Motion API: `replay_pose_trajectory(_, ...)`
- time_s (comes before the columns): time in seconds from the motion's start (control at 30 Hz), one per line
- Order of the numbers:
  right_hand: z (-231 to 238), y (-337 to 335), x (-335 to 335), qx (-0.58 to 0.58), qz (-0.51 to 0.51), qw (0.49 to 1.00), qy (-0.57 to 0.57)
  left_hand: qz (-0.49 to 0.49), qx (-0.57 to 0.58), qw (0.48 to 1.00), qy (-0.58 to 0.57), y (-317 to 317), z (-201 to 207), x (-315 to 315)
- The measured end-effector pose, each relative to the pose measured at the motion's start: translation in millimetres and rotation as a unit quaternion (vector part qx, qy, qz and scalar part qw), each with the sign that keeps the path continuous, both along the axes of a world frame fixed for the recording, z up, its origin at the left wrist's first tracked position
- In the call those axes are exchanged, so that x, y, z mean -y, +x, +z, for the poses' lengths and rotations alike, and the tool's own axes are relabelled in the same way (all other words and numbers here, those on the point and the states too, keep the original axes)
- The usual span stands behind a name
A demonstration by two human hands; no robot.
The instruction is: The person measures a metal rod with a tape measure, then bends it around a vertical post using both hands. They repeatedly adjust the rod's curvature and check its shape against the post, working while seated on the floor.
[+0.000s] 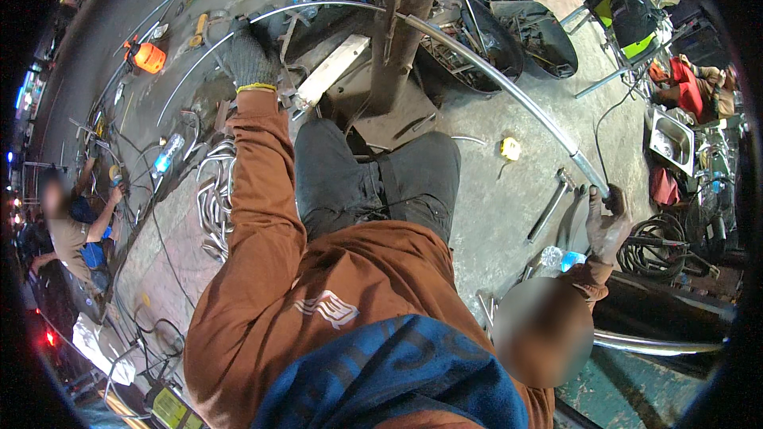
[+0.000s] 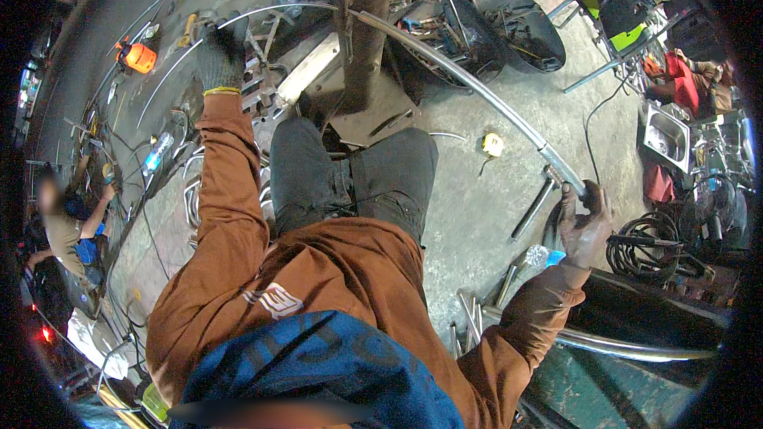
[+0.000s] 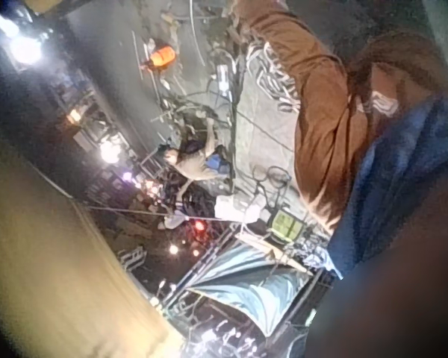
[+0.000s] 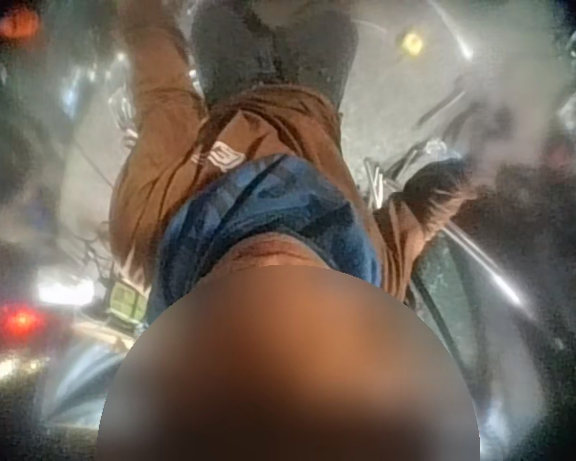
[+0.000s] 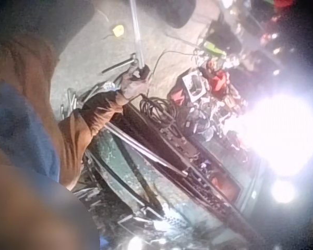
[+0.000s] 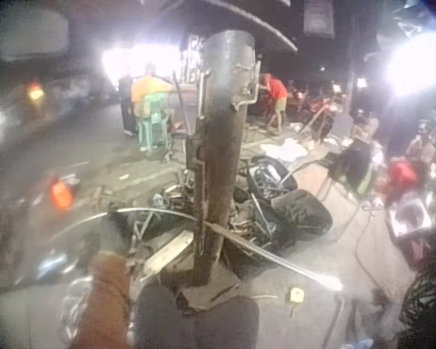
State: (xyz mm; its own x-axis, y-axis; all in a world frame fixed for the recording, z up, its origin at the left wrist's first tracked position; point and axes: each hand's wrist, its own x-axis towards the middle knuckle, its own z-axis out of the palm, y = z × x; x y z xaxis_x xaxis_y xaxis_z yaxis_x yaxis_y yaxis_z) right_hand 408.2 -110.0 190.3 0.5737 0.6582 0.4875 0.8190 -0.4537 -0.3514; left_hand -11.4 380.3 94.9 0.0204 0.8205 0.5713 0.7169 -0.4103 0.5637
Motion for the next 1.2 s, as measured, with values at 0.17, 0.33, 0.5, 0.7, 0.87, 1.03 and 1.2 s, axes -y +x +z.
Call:
replay_pose_trajectory(0.17, -10, -62, 4, -0.058, -0.093, 0.989, -0.095, -0.141, 0.213, 0.967, 0.024, 2, -4, -2)
replay_pose_trajectory(0.33, -28, -80, 14, 0.038, -0.079, 0.996, -0.036, -0.235, 0.431, 0.866, -0.097, 7, -6, -18)
replay_pose_trajectory(0.5, -19, -71, 12, -0.012, -0.109, 0.993, -0.043, -0.011, -0.011, 1.0, -0.003, 4, -5, -13)
replay_pose_trajectory(0.7, -7, -52, 4, -0.002, -0.073, 0.997, -0.028, -0.266, 0.719, 0.631, -0.119, 17, -7, -7)
replay_pose_trajectory(0.87, -7, -49, 7, 0.016, -0.066, 0.997, -0.042, -0.204, 0.537, 0.815, -0.07, 8, -20, -23)
replay_pose_trajectory(1.03, -2, -69, 14, 0.018, -0.069, 0.996, -0.061, -0.261, 0.534, 0.798, -0.096, 7, -24, -30)
replay_pose_trajectory(1.2, 2, -74, 23, 0.091, -0.019, 0.989, -0.117, -0.261, 0.549, 0.788, -0.1, 17, -13, -24)
